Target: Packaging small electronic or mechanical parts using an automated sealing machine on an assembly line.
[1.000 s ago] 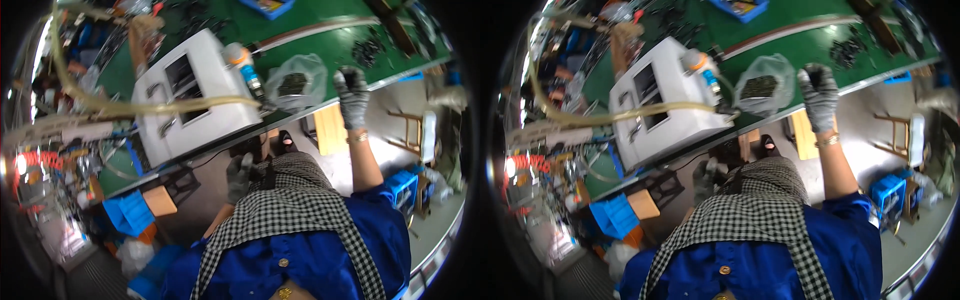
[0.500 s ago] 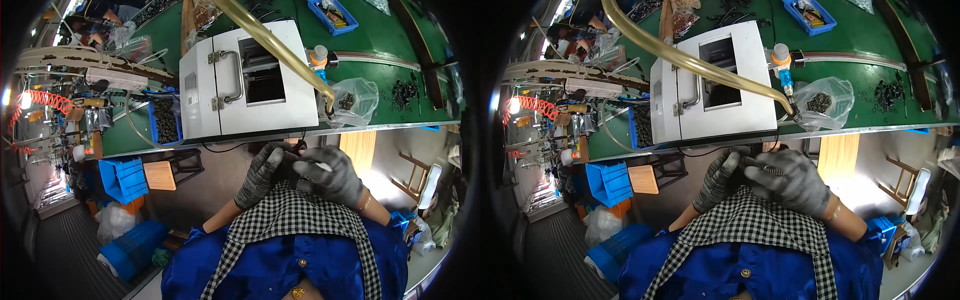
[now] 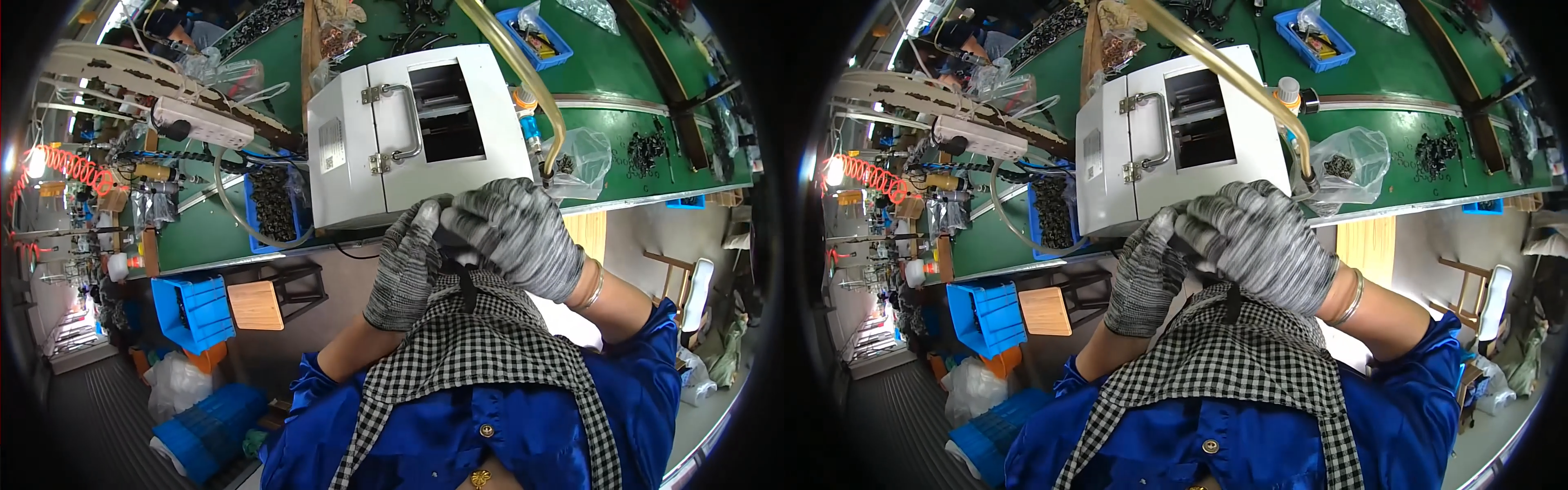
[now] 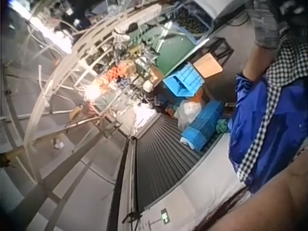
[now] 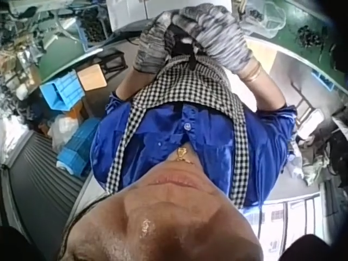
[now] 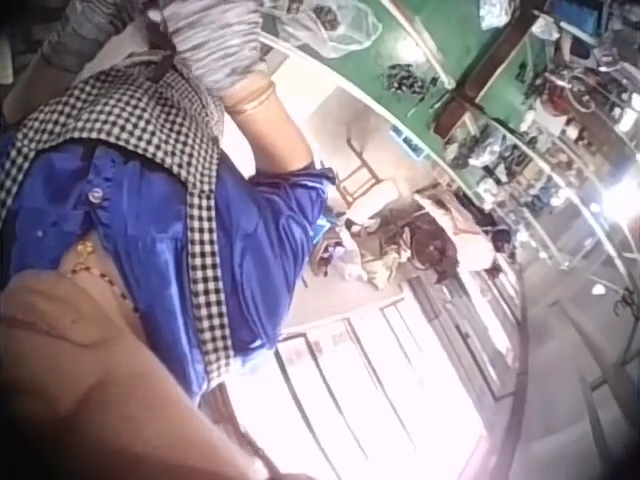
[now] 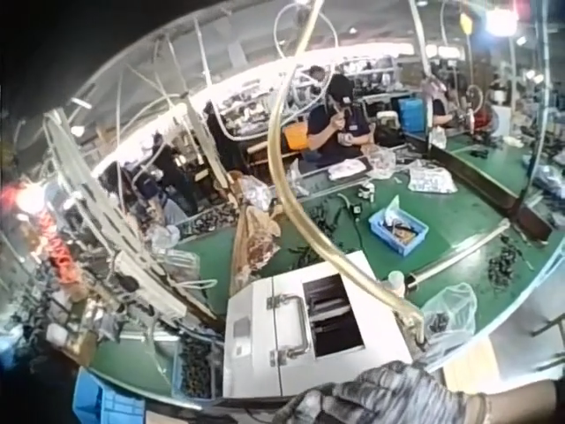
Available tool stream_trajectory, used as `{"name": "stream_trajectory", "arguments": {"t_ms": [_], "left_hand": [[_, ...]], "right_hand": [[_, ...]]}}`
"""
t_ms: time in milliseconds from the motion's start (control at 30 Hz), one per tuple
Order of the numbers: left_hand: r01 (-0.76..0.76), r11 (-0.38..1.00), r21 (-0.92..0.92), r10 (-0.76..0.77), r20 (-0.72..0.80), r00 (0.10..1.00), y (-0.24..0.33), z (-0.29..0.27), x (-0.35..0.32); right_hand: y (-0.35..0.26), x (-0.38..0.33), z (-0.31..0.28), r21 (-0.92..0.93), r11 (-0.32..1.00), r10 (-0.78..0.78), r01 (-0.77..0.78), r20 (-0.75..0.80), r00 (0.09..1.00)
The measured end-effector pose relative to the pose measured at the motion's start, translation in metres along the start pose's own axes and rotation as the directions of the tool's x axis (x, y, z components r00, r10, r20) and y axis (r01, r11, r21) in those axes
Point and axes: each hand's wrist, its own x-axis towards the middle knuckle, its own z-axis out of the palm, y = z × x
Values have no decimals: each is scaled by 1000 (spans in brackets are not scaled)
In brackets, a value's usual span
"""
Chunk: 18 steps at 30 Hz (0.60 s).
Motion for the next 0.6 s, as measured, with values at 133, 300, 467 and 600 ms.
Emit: {"name": "stream_trajectory", "arguments": {"t_ms": [133, 300, 467, 600], "left_hand": [[261, 926, -274, -244, 94, 965, 1, -17, 8], [266, 789, -554, -130, 272, 953, -7, -31, 6], [70, 966, -248, -34, 147, 989, -13, -40, -4], [-1, 995, -103, 11, 102, 995, -19, -53, -9]], "right_hand": [[-12, 11, -2, -148, 976, -161, 159, -4, 987], [3, 31, 1, -100, 995, -22, 11, -103, 994], [42, 56, 16, -93, 906, 403, -414, -118, 908], [50, 77, 39, -272, 803, 565, -530, 69, 822]]}}
